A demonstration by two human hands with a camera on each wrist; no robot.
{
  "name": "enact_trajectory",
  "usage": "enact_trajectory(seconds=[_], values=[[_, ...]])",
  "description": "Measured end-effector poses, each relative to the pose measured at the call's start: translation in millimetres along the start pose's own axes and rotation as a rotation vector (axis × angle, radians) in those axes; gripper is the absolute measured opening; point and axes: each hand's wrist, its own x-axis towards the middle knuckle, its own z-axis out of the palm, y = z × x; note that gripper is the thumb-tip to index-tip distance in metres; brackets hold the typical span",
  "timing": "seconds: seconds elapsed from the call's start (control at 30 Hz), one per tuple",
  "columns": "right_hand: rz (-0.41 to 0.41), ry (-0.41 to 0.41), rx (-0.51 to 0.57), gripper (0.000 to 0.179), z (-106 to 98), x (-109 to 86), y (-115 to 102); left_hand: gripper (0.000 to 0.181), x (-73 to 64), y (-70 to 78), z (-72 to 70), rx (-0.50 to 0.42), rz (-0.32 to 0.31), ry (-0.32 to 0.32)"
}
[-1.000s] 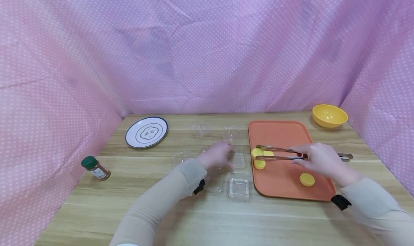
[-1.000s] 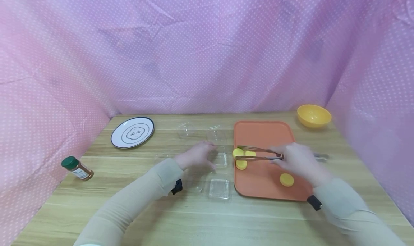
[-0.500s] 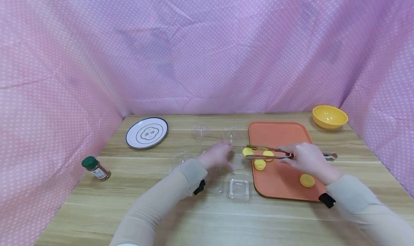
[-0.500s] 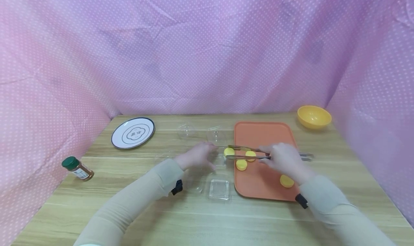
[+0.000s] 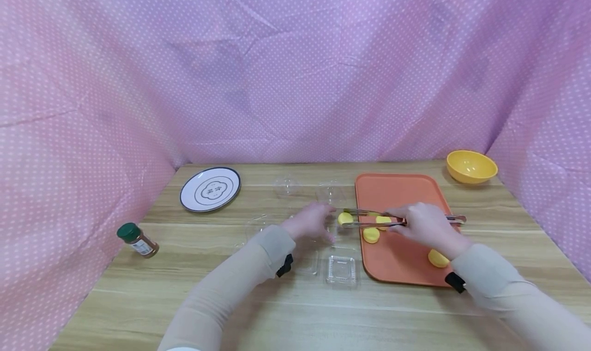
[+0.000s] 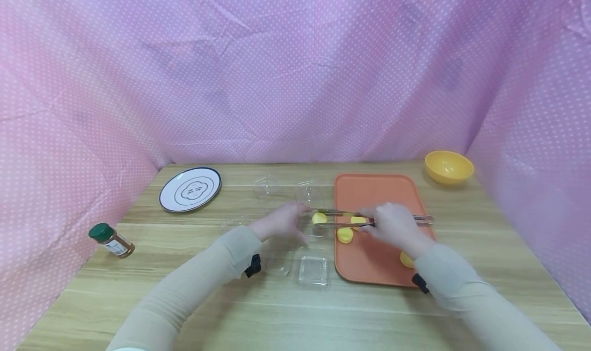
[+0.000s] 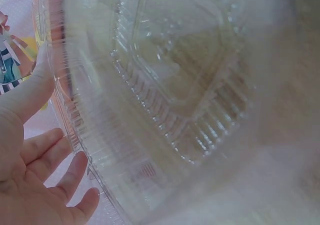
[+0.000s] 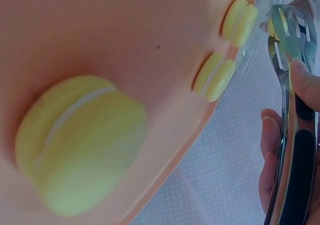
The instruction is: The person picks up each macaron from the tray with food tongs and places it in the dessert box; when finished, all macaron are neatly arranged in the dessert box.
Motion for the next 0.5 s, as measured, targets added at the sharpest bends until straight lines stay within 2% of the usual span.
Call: enact_trajectory(seconds=[0.3, 0.5], values=[[-0.027, -0.026, 0.003, 0.032, 4, 7.5, -8, 0.084, 3.8, -4.8, 2.2, -0.002, 0.025, 0.009], [-0.029, -0.052, 0.004, 0.033, 3, 14.1, -12, 0.085, 5.4, -6.1, 2.5, 0.002, 0.019, 0.014]])
